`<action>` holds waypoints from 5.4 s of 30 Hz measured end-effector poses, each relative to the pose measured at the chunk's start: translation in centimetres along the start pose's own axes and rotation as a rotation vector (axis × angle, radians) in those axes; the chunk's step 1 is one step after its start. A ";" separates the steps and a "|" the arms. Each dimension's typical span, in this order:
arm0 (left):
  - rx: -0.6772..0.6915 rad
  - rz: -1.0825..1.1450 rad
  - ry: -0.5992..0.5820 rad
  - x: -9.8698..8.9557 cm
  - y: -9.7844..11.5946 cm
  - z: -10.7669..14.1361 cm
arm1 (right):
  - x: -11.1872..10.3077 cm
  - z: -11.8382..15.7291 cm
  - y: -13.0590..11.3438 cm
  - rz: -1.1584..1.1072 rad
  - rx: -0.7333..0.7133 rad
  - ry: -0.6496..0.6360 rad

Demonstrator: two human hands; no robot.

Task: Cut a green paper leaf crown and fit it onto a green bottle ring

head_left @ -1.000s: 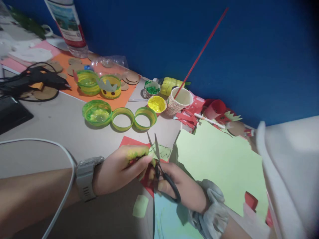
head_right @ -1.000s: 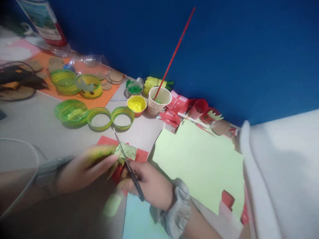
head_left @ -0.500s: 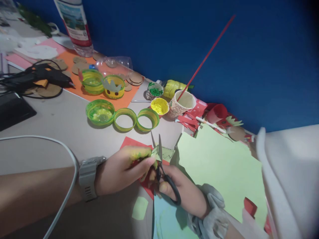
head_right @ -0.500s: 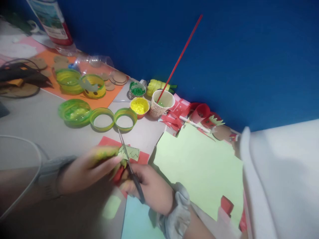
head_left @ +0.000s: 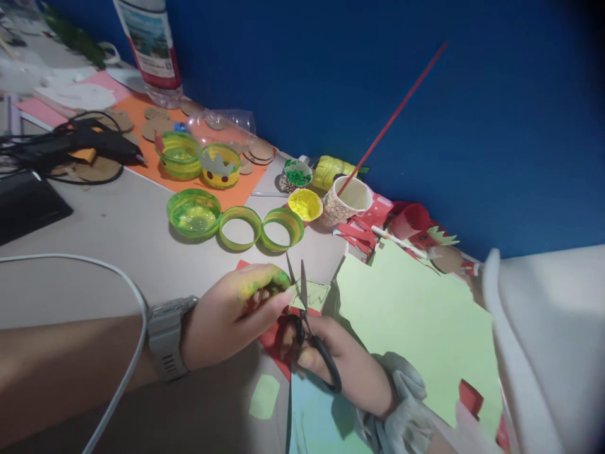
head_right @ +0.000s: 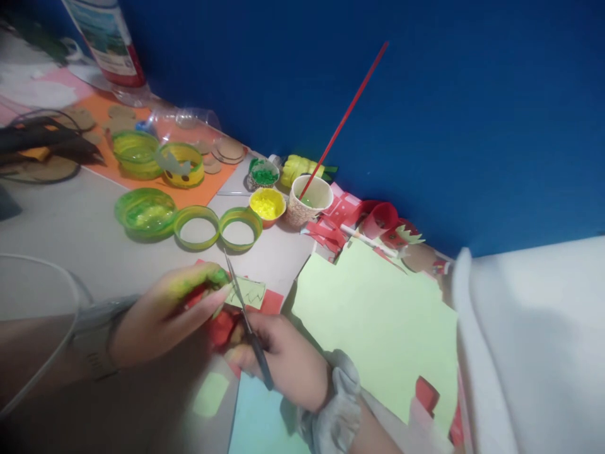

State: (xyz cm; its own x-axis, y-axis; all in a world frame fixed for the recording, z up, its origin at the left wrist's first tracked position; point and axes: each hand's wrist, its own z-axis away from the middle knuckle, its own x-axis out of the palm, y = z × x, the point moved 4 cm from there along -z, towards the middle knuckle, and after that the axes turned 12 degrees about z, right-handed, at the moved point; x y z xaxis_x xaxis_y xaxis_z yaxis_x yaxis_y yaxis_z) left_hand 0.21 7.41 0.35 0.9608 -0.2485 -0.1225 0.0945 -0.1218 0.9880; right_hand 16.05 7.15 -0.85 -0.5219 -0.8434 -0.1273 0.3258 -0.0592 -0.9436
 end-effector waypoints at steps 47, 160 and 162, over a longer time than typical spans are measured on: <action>-0.042 0.131 -0.057 0.2 -0.7 0.2 | 1.1 0.2 -0.1 -0.061 0.030 0.031; 0.008 0.004 -0.105 1.1 0.8 0.5 | -0.5 1.1 0.3 0.103 -0.104 0.722; -0.007 0.011 -0.114 1.1 0.5 0.5 | -0.3 1.0 0.2 0.156 -0.135 0.688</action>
State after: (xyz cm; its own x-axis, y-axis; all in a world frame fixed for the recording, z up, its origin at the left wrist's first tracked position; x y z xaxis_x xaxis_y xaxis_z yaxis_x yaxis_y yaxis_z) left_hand 1.14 6.57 0.66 0.9260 -0.3576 -0.1214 0.0866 -0.1118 0.9899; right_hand 17.08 6.87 -0.71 -0.8703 -0.3061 -0.3858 0.3601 0.1390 -0.9225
